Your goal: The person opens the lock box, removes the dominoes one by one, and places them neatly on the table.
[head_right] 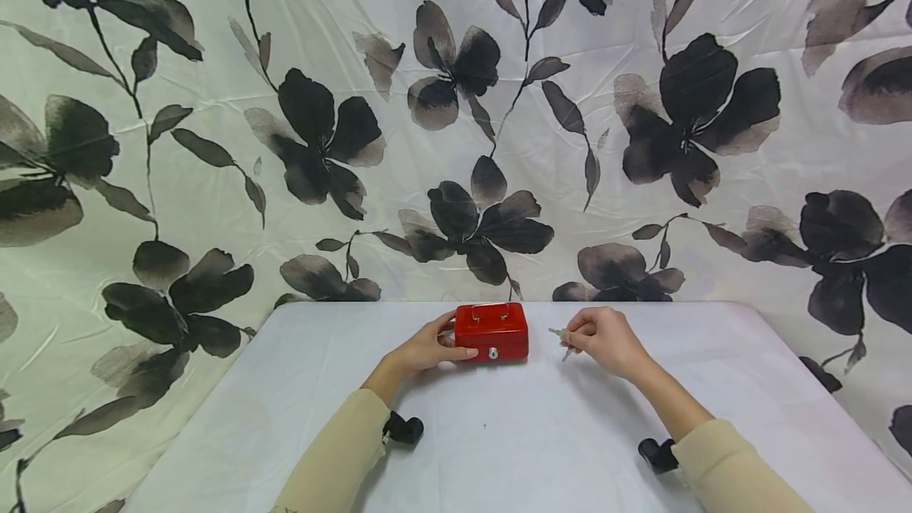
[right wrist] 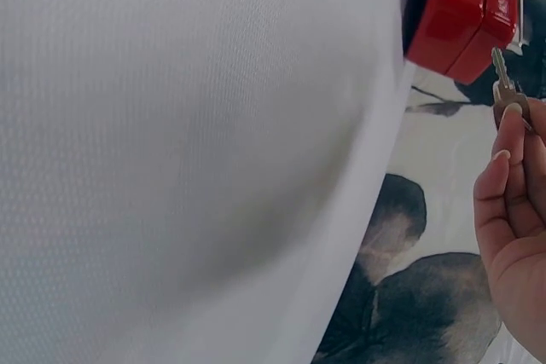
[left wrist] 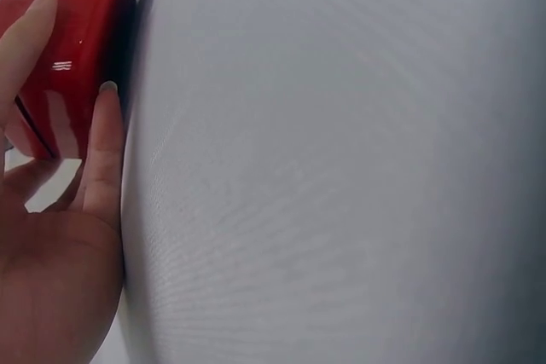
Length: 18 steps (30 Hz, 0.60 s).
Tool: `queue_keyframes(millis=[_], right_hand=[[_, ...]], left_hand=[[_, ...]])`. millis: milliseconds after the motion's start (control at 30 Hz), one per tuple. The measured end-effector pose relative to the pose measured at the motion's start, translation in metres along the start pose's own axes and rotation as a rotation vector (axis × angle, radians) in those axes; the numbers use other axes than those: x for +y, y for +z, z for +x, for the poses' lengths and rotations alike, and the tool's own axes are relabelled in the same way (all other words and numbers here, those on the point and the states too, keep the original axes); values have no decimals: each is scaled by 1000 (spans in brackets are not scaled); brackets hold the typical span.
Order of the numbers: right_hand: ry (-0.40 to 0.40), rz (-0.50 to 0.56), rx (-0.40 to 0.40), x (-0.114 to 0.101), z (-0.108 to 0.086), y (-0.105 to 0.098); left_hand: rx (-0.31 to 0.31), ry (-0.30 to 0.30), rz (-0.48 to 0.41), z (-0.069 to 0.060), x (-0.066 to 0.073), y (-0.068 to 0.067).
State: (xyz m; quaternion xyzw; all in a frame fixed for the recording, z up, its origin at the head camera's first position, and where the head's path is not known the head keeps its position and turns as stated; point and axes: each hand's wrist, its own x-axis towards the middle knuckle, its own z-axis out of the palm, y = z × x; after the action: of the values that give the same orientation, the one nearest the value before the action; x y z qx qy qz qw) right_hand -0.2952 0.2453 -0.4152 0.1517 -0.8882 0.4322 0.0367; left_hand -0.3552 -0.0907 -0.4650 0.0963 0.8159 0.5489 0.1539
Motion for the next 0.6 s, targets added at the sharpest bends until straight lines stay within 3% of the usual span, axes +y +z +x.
queue_keyframes(millis=[233,600], right_hand=[[-23,10,10,-7,0,5],[-25,6,18,-17,0,13]], left_hand=[[-19,24,-19,-2,0,-3],[4,5,-31,-1,-2,-1]])
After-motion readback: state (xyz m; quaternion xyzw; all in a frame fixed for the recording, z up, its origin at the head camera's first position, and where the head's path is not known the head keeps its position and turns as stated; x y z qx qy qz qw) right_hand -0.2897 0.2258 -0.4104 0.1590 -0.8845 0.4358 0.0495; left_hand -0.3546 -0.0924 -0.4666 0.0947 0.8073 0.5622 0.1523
